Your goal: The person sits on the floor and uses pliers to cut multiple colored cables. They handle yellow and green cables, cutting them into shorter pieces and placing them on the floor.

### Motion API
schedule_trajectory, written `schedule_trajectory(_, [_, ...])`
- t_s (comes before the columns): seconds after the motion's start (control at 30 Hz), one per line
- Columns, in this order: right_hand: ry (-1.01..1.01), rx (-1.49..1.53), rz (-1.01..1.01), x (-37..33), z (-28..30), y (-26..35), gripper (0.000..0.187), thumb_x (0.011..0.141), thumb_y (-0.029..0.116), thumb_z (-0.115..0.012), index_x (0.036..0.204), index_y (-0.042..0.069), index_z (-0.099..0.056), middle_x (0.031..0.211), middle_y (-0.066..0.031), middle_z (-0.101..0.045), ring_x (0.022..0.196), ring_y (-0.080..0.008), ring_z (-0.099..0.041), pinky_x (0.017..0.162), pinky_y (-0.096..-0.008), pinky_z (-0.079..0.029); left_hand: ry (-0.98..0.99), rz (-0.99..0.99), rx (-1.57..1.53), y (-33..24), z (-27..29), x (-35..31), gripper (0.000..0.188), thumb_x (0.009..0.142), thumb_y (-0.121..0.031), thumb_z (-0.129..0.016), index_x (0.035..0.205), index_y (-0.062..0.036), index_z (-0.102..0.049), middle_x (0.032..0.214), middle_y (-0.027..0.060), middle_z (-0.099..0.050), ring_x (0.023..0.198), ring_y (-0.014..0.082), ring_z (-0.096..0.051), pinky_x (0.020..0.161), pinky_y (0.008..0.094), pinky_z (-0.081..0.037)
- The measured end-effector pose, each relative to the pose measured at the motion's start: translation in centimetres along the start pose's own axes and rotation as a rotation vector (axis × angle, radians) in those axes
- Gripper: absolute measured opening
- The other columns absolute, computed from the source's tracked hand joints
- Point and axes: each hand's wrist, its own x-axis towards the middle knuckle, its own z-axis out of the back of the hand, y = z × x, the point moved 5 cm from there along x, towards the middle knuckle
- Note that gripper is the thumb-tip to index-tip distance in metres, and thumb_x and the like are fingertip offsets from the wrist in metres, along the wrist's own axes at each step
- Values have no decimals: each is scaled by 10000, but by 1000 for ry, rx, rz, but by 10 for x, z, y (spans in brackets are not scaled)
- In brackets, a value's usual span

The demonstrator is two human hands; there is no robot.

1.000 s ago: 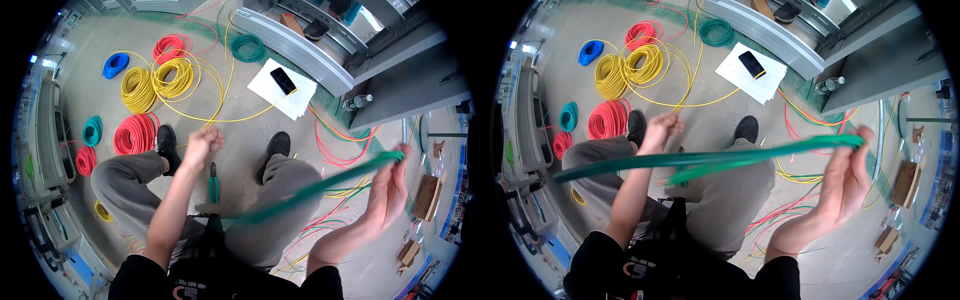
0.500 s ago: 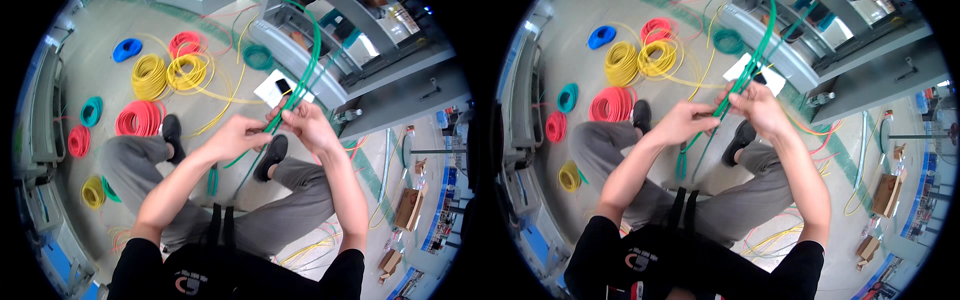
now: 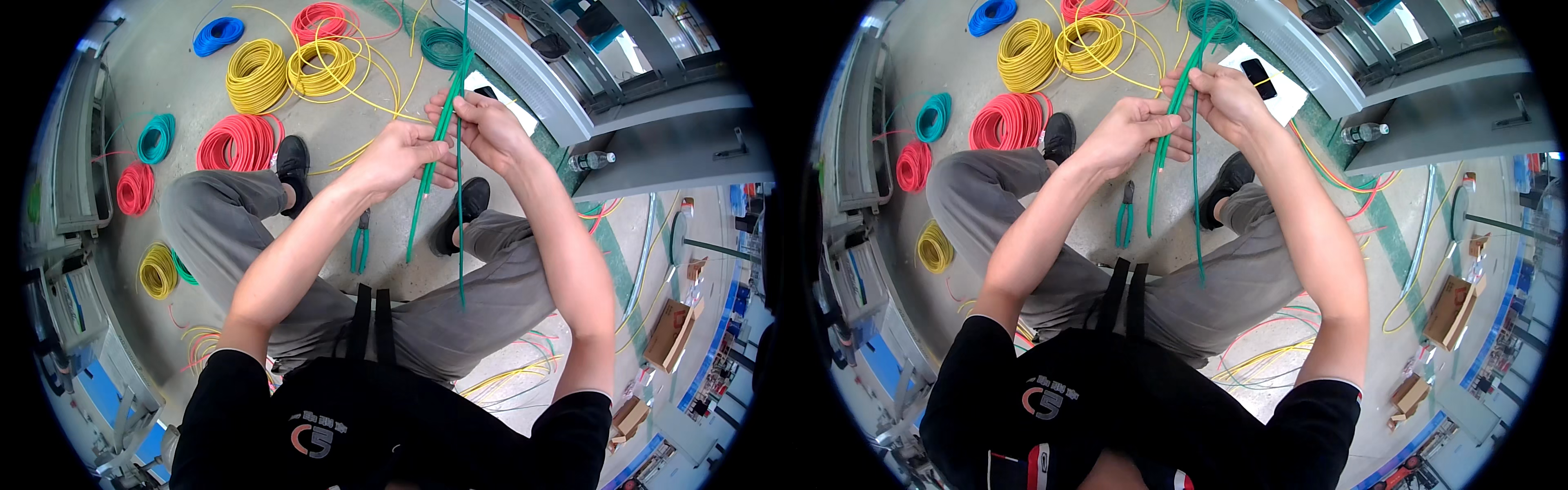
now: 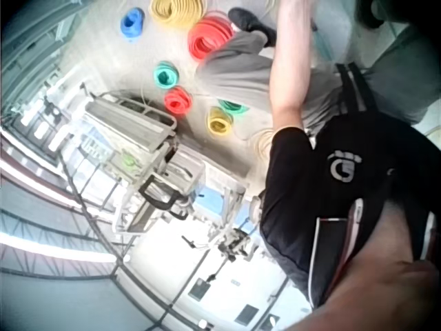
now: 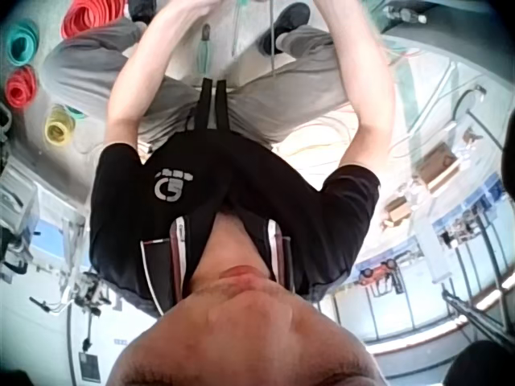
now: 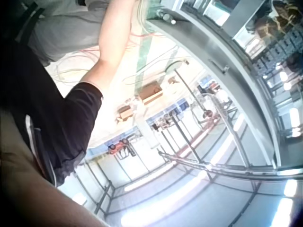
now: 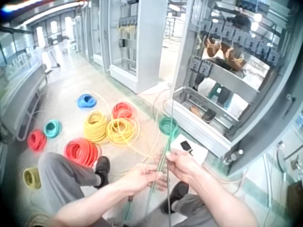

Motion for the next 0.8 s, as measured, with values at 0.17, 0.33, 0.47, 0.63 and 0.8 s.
schedule_trajectory(0.17, [-233,225,175,5,0,-1,276,992,66,-371,1153,-130,-481,1101,-197,-581,1010,-263,-601,913,-363,-503,-40,-75,-55,12,-11,0,262,970,-88,-463,1135,101,-539,1016,198,-634,891,271,-667,832,380,-557])
schedule_trajectory(0.33, [-448,-4,325,-1,15,18,304,983,64,-370,1200,-143,-422,1128,-226,-558,1011,-289,-601,913,-384,-514,-135,-145,-51,31,-20,-8,249,973,-86,-455,1119,101,-526,1028,200,-634,906,275,-666,832,383,-558])
schedule_trajectory(0.47, [-490,179,451,-5,51,52,258,978,72,-413,1151,-109,-476,990,-171,-600,873,-214,-591,774,-332,-514,-117,-58,173,55,-6,-11,189,970,-87,-465,1031,53,-577,885,118,-654,713,174,-639,657,304,-532])
schedule_trajectory(0.63, [-364,265,528,-36,82,82,326,996,129,-416,1259,-62,-442,970,-118,-581,729,-130,-489,685,-274,-447,-195,-336,862,142,7,-15,79,844,-54,-547,850,20,-574,729,264,-548,652,449,-543,534,459,-429])
schedule_trajectory(0.8, [-252,247,499,-34,66,85,302,1005,105,-380,1241,-76,-430,1005,-151,-581,736,-138,-480,679,-278,-411,-26,-300,1342,261,85,-43,199,725,6,-530,920,2,-494,764,214,-594,649,409,-590,592,515,-474])
